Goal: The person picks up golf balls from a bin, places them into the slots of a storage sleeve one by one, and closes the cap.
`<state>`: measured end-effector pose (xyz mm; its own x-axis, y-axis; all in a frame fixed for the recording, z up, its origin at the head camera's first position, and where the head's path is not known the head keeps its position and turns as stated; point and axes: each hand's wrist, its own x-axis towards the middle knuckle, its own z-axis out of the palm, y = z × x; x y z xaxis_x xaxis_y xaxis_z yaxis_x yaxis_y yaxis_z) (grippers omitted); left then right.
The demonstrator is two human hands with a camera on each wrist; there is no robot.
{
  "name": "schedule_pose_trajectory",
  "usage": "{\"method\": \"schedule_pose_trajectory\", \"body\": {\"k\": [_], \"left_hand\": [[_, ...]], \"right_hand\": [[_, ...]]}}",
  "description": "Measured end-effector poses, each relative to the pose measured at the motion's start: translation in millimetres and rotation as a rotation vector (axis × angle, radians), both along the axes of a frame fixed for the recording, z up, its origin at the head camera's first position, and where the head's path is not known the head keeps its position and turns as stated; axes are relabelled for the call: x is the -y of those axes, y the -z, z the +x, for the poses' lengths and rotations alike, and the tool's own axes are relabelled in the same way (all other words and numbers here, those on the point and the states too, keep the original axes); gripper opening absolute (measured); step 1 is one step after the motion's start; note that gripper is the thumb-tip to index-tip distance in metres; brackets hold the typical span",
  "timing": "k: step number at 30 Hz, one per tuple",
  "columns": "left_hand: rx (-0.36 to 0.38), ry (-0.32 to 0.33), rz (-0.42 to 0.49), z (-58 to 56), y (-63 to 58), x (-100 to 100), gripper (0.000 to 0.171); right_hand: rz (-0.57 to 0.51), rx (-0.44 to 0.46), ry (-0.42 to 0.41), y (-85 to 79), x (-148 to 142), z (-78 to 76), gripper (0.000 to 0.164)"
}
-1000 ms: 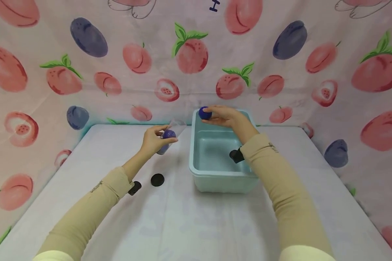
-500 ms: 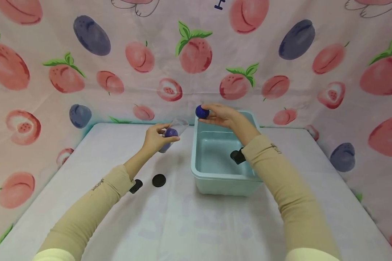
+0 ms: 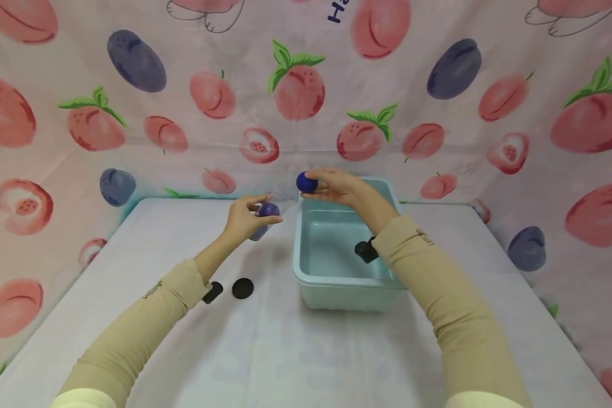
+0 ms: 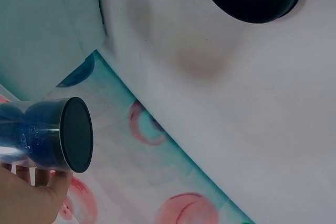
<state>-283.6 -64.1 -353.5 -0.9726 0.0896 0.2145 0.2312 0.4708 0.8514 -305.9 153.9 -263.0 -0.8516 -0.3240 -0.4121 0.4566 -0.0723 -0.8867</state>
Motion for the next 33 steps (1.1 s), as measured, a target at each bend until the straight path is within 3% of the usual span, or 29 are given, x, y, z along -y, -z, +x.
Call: {"method": "schedule_pose_trajectory", "body": {"k": [20, 26, 33], "left_hand": [[-0.02, 0.038, 0.025, 2.5, 1.9, -2, 0.055], [-0.01, 0.025, 0.024, 2.7, 3.3, 1, 0.055], [-0.047, 0.014, -0.012, 0.5, 0.8, 4, 0.055]], "right_hand": [[0.14, -0.037, -0.05, 2.2, 12, 3.2, 0.047], [0.131, -0.042, -0.067, 2.1, 15, 5.2, 0.05], [0.126, -0.074, -0.075, -4.7, 15, 10.6, 0.05]]}}
